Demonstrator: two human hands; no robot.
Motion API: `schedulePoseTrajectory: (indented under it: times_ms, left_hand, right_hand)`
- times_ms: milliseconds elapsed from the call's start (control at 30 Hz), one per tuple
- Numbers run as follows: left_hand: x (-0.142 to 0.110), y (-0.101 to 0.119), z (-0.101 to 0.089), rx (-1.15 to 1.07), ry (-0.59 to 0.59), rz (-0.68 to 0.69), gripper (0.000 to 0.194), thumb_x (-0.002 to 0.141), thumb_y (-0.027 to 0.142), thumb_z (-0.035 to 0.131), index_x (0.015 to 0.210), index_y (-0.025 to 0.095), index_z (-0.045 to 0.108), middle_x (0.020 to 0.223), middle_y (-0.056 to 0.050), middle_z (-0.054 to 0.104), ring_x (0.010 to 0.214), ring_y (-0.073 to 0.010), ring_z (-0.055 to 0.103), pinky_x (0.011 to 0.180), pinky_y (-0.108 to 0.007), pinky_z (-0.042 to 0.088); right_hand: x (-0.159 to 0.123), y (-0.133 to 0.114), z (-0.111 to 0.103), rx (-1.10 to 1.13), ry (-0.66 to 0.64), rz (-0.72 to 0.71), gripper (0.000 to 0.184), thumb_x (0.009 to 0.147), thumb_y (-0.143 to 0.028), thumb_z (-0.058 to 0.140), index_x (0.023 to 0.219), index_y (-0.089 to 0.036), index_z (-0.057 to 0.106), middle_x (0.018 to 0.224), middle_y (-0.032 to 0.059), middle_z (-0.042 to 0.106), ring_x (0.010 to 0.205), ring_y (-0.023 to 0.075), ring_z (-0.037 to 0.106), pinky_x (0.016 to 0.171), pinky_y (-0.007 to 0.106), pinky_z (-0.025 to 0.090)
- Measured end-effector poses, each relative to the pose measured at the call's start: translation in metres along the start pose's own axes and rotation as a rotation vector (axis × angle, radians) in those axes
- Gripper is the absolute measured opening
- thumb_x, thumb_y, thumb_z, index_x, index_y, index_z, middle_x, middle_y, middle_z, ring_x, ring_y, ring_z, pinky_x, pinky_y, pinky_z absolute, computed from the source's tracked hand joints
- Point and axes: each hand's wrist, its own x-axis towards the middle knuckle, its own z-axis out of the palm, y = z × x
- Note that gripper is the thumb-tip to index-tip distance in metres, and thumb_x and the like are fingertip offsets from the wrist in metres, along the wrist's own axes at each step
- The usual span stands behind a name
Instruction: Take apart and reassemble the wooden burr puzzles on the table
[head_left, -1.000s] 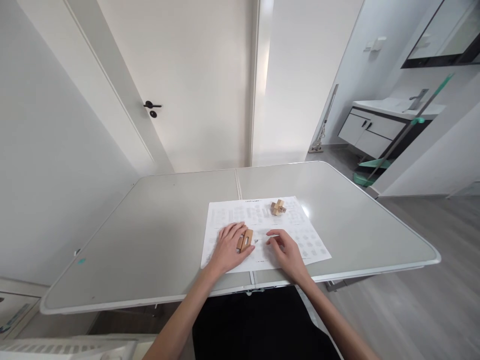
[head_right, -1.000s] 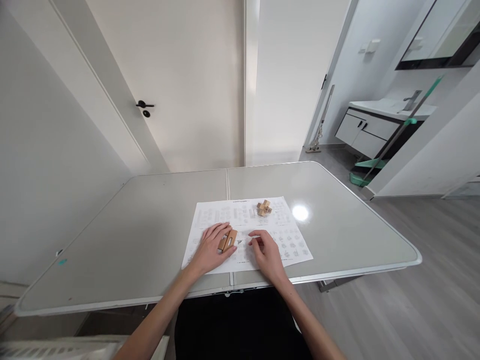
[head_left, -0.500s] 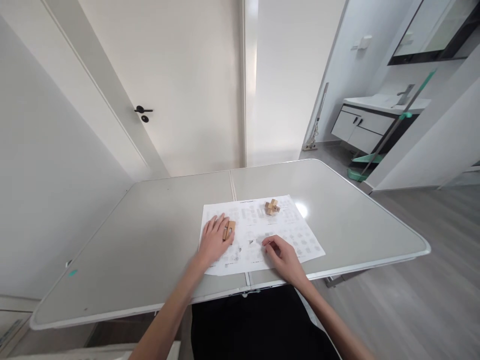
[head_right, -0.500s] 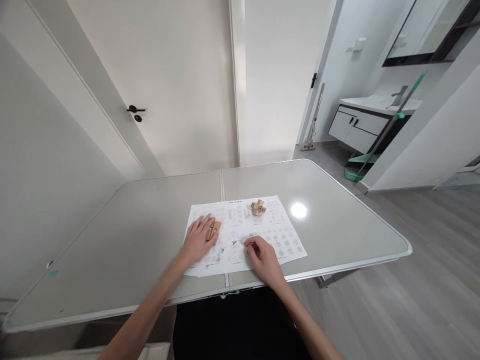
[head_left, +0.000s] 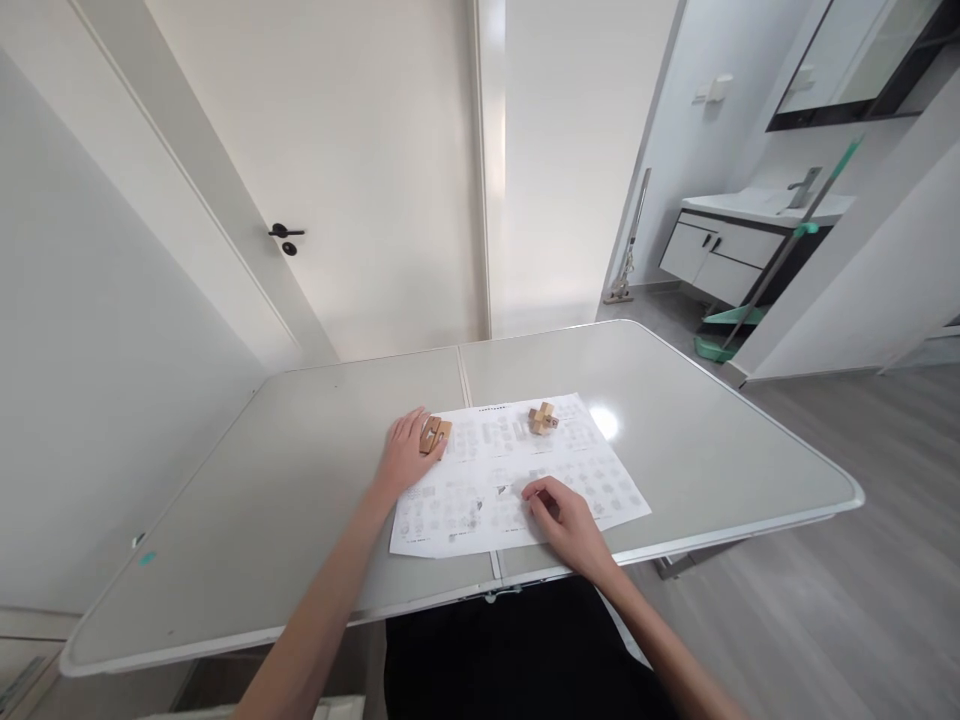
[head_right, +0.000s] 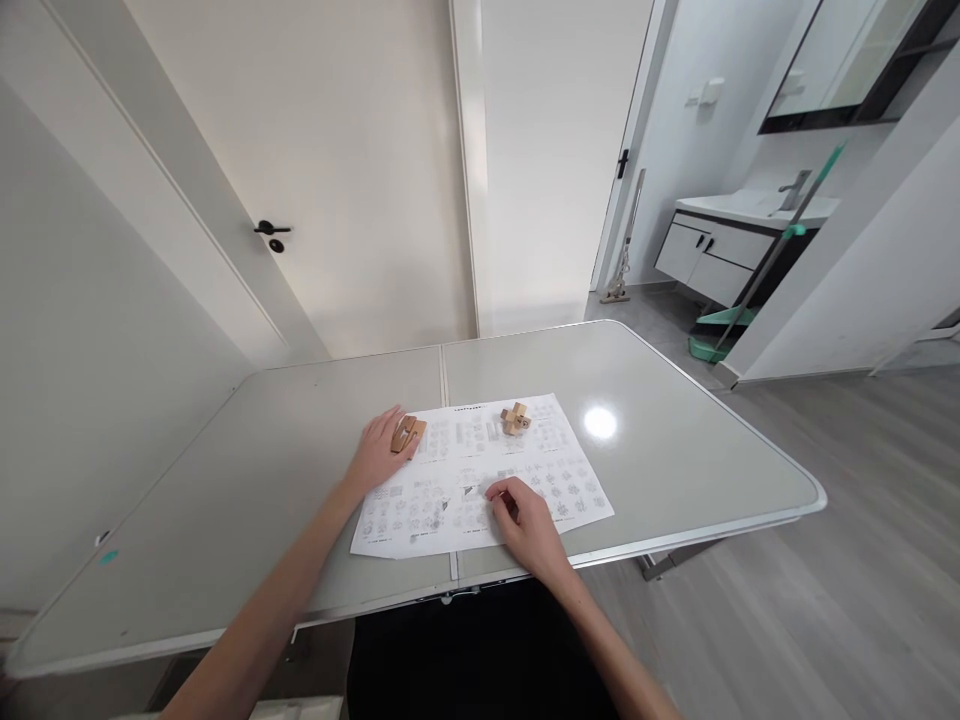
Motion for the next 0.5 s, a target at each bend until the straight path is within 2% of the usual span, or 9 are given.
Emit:
schedulePoseTrajectory:
  times_ms: [133, 333, 500]
  left_hand:
    - [-0.007, 0.002, -0.003, -0.078, 0.077, -0.001, 0.056, 0.096, 0.052, 0.058, 0.143, 0.023, 0.048, 0.152, -0.013, 0.052, 0.142, -0.0312, 0.046, 0.123, -0.052, 0.030]
    - [-0.016, -0.006, -0.002, -0.231, 0.134, -0.136, 0.043, 0.106, 0.042, 0.037, 0.139, 0.018, 0.049, 0.149, -0.016, 0.054, 0.142, -0.0295, 0.047, 0.120, -0.053, 0.036]
    - [-0.031, -0.006, -0.003, -0.244, 0.186, -0.192, 0.041, 0.104, 0.041, 0.040, 0.136, 0.017, 0.050, 0.143, -0.018, 0.057, 0.139, -0.0299, 0.051, 0.117, -0.053, 0.041]
  right_hand:
    - [0.001, 0.000, 0.000, -0.017, 0.001, -0.001, 0.022, 0.096, -0.032, 0.049, 0.097, -0.023, 0.068, 0.086, 0.0055, 0.072, 0.076, 0.0238, 0.064, 0.070, 0.034, 0.048]
    - [0.000, -0.005, 0.000, -0.009, -0.016, 0.003, 0.022, 0.098, -0.034, 0.048, 0.097, -0.022, 0.067, 0.083, 0.0045, 0.070, 0.075, 0.0228, 0.064, 0.068, 0.033, 0.047]
    - [0.008, -0.003, -0.008, 0.068, -0.053, 0.043, 0.024, 0.099, -0.042, 0.051, 0.104, -0.022, 0.064, 0.091, 0.0057, 0.073, 0.079, 0.0234, 0.069, 0.069, 0.033, 0.050]
